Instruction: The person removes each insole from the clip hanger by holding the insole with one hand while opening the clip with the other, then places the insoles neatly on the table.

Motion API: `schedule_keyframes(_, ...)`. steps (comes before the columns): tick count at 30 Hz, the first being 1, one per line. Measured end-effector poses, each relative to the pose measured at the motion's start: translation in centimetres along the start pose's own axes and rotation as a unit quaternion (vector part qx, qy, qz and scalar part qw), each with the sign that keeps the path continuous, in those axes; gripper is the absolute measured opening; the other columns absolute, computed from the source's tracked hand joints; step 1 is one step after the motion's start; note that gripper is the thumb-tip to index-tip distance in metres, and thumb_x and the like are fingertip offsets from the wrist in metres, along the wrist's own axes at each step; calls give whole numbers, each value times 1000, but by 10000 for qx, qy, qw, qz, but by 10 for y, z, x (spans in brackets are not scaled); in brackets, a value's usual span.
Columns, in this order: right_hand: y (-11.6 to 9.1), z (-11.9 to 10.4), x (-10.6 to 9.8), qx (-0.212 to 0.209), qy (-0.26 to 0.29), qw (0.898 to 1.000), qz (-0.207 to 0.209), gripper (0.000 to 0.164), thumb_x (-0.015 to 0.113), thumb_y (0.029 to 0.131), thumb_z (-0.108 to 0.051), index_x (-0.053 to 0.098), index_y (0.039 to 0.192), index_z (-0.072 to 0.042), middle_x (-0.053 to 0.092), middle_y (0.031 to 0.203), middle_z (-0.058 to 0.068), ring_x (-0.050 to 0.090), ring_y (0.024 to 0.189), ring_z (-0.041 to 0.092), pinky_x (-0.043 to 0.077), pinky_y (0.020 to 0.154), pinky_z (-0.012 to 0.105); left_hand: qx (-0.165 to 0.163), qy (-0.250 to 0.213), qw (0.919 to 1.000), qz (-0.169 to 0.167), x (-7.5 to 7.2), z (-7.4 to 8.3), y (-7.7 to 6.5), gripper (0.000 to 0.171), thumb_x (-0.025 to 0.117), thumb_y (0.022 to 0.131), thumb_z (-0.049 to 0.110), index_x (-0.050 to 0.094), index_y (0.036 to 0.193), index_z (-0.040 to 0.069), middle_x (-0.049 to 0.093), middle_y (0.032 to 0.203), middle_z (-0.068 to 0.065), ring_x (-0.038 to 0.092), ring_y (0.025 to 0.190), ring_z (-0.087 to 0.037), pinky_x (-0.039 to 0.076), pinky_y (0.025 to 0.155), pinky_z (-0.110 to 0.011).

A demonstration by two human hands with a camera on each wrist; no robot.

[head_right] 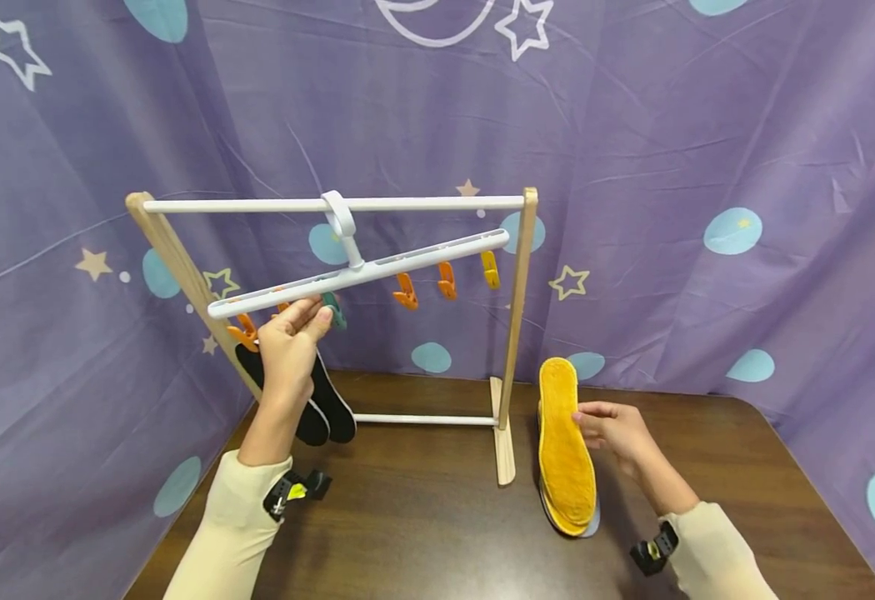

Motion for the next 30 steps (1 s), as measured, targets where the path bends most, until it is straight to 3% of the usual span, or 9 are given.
schedule_keyframes(4,8,10,-2,197,123,9996,-153,40,65,100,-12,59,130,14,73,91,-11,70,84,4,62,78,26,6,-12,10000,6,1,0,0,29,66,93,-8,66,121,-15,66,123,-34,69,87,2,56,82,-12)
schedule_keyframes(8,14,21,-2,355,314,9982,-376,35,63,100,-8,60,127,14,73,89,-10,69,81,4,61,76,24,3,-2,10000,21,0,-1,1,29,66,93,-8,66,121,-15,66,122,-34,69,87,2,56,82,-12)
schedule_keyframes(13,19,33,-1,512,177,9972,-518,30,62,100,-8,63,122,12,71,87,-9,67,78,5,60,72,22,-1,2,10000,19,1,-2,0,29,67,93,-8,66,121,-16,66,122,-36,69,86,2,56,82,-12)
schedule_keyframes(30,26,50,0,461,-765,9960,63,35,62,100,-6,59,120,22,71,82,-2,67,74,10,62,68,28,68,56,9999,51,3,-4,-1,29,67,92,-8,66,120,-17,66,120,-37,68,83,4,56,80,-11)
Point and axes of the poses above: each hand's wrist, its own y-axis towards the middle knuckle, its own x-axis out of the palm, z = x × y, the point moved 5 cm from there along y, towards the middle knuckle
